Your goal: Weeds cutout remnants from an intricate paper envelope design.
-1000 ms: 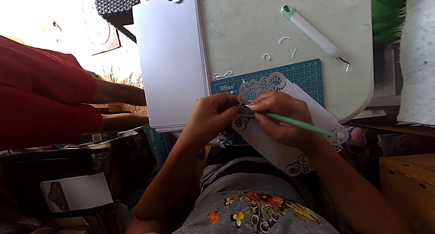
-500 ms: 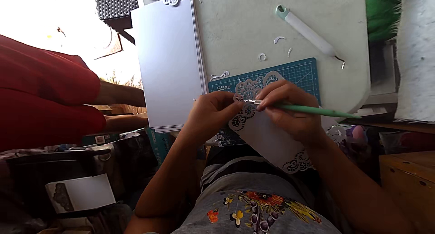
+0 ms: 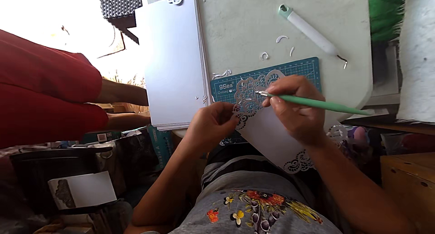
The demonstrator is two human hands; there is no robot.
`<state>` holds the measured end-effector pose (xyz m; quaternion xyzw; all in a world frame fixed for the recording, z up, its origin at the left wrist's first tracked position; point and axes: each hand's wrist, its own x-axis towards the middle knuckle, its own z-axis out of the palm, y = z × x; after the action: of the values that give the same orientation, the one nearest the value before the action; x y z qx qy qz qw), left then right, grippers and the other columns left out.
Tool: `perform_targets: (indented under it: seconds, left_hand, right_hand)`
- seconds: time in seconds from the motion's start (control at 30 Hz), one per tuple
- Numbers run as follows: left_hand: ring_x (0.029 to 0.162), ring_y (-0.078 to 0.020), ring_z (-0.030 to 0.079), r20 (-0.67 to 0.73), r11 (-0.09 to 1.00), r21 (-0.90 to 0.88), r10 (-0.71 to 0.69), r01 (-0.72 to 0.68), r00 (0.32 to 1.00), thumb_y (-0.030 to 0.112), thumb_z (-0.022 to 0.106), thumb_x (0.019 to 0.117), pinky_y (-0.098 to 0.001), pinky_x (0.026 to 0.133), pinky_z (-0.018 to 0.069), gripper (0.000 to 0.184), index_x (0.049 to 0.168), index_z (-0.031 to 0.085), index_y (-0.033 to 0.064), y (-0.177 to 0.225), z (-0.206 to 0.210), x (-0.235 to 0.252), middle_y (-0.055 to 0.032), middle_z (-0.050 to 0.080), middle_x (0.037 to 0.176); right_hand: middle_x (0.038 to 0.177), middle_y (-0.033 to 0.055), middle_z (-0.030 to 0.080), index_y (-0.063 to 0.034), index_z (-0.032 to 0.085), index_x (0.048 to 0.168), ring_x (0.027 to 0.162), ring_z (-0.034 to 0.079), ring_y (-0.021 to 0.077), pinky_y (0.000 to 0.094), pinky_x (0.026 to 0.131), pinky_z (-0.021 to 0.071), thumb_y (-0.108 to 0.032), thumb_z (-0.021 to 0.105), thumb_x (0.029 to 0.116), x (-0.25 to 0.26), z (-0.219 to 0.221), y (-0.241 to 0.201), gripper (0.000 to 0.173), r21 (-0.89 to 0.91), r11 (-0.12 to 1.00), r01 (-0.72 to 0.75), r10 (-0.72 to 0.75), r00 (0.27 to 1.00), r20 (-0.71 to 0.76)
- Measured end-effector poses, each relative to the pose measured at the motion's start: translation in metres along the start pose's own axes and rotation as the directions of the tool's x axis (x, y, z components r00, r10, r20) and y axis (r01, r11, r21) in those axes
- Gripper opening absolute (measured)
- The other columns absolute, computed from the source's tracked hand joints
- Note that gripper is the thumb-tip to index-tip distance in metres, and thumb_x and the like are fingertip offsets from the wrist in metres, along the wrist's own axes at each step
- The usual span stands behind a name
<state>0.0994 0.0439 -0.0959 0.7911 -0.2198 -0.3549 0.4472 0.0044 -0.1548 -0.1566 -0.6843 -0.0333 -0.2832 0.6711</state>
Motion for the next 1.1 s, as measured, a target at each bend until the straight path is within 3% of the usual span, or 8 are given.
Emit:
perform_targets:
  seconds: [0.07, 0.2, 0.47, 0.67, 0.83, 1.0, 1.1]
  left_hand:
    - [0.072, 0.0004, 0.066, -0.044, 1.0, 0.003, 0.007, -0.007, 0.999, 0.003, 0.069, 0.0936, -0.0162, 0.065, 0.0561, 0.02, 0.114, 0.067, 0.0036, -0.004, 0.005, -0.002, 0.0013, 0.072, 0.092]
    - [0.071, 0.0023, 0.065, -0.093, 0.999, -0.025, 0.032, -0.035, 0.995, 0.002, 0.07, 0.0931, -0.0138, 0.065, 0.0549, 0.019, 0.112, 0.067, 0.0024, -0.009, 0.01, -0.004, 0.0015, 0.072, 0.091]
    - [0.073, 0.0027, 0.067, -0.108, 0.998, -0.035, 0.051, -0.055, 0.993, -0.001, 0.07, 0.092, -0.0132, 0.068, 0.056, 0.022, 0.114, 0.066, 0.0015, -0.009, 0.012, -0.004, 0.0008, 0.073, 0.093]
    - [0.074, 0.0026, 0.067, -0.113, 0.997, -0.053, 0.046, -0.053, 0.993, -0.002, 0.07, 0.0918, -0.0133, 0.069, 0.0563, 0.023, 0.114, 0.067, 0.0016, -0.008, 0.012, -0.005, 0.0011, 0.073, 0.093]
    - [0.074, 0.0026, 0.068, -0.113, 0.998, -0.026, 0.062, -0.065, 0.992, -0.001, 0.07, 0.0914, -0.0134, 0.069, 0.0566, 0.024, 0.115, 0.067, 0.0019, -0.009, 0.012, -0.005, 0.001, 0.073, 0.092]
    - [0.066, 0.0025, 0.065, -0.149, 0.999, 0.004, 0.035, -0.035, 0.988, 0.01, 0.067, 0.0981, -0.0144, 0.061, 0.0557, 0.007, 0.104, 0.069, 0.0056, -0.009, 0.011, -0.004, 0.0046, 0.071, 0.082]
    - [0.063, 0.0018, 0.064, -0.151, 0.999, 0.013, 0.043, -0.042, 0.988, 0.013, 0.062, 0.1021, -0.015, 0.059, 0.0557, 0.01, 0.101, 0.068, 0.0046, -0.008, 0.01, -0.003, 0.0043, 0.068, 0.078]
  right_hand:
    - [0.099, 0.0092, 0.067, 0.0079, 0.062, 0.104, 0.085, 0.066, 0.0062, 0.0214, 0.075, 0.0583, 0.001, 0.058, 0.0916, -0.004, 0.009, -0.014, 0.015, -0.111, 0.993, -0.029, 0.031, 0.999, 0.018]
    - [0.091, 0.0098, 0.069, 0.0085, 0.065, 0.1, 0.078, 0.066, 0.0034, 0.0169, 0.071, 0.0568, 0.0, 0.062, 0.0887, -0.017, 0.027, -0.016, 0.014, -0.15, 0.988, -0.047, 0.055, 0.997, 0.048]
    - [0.091, 0.0093, 0.071, 0.0071, 0.069, 0.101, 0.081, 0.065, 0.002, 0.013, 0.073, 0.0534, -0.001, 0.064, 0.0886, -0.021, 0.03, -0.012, 0.016, -0.214, 0.976, -0.039, 0.05, 0.998, 0.047]
    - [0.092, 0.0107, 0.072, 0.0054, 0.07, 0.102, 0.081, 0.064, 0.008, 0.0197, 0.075, 0.0509, -0.003, 0.064, 0.0896, -0.024, 0.032, -0.007, 0.016, -0.29, 0.956, 0.044, -0.02, 0.996, 0.083]
    - [0.097, 0.0132, 0.073, 0.0041, 0.07, 0.102, 0.089, 0.067, 0.0122, 0.0237, 0.081, 0.0513, -0.003, 0.064, 0.0899, -0.025, 0.032, -0.006, 0.016, -0.328, 0.94, 0.095, -0.056, 0.99, 0.127]
    - [0.095, 0.0105, 0.071, 0.0074, 0.066, 0.1, 0.085, 0.067, 0.0051, 0.0184, 0.077, 0.0565, 0.0, 0.061, 0.0898, -0.022, 0.025, -0.013, 0.014, -0.152, 0.988, -0.014, 0.02, 0.999, 0.037]
    - [0.098, 0.008, 0.069, 0.0067, 0.062, 0.106, 0.085, 0.068, 0.0057, 0.022, 0.076, 0.0589, -0.001, 0.057, 0.0963, -0.019, 0.008, -0.019, 0.013, -0.175, 0.981, -0.089, 0.074, 0.993, -0.09]
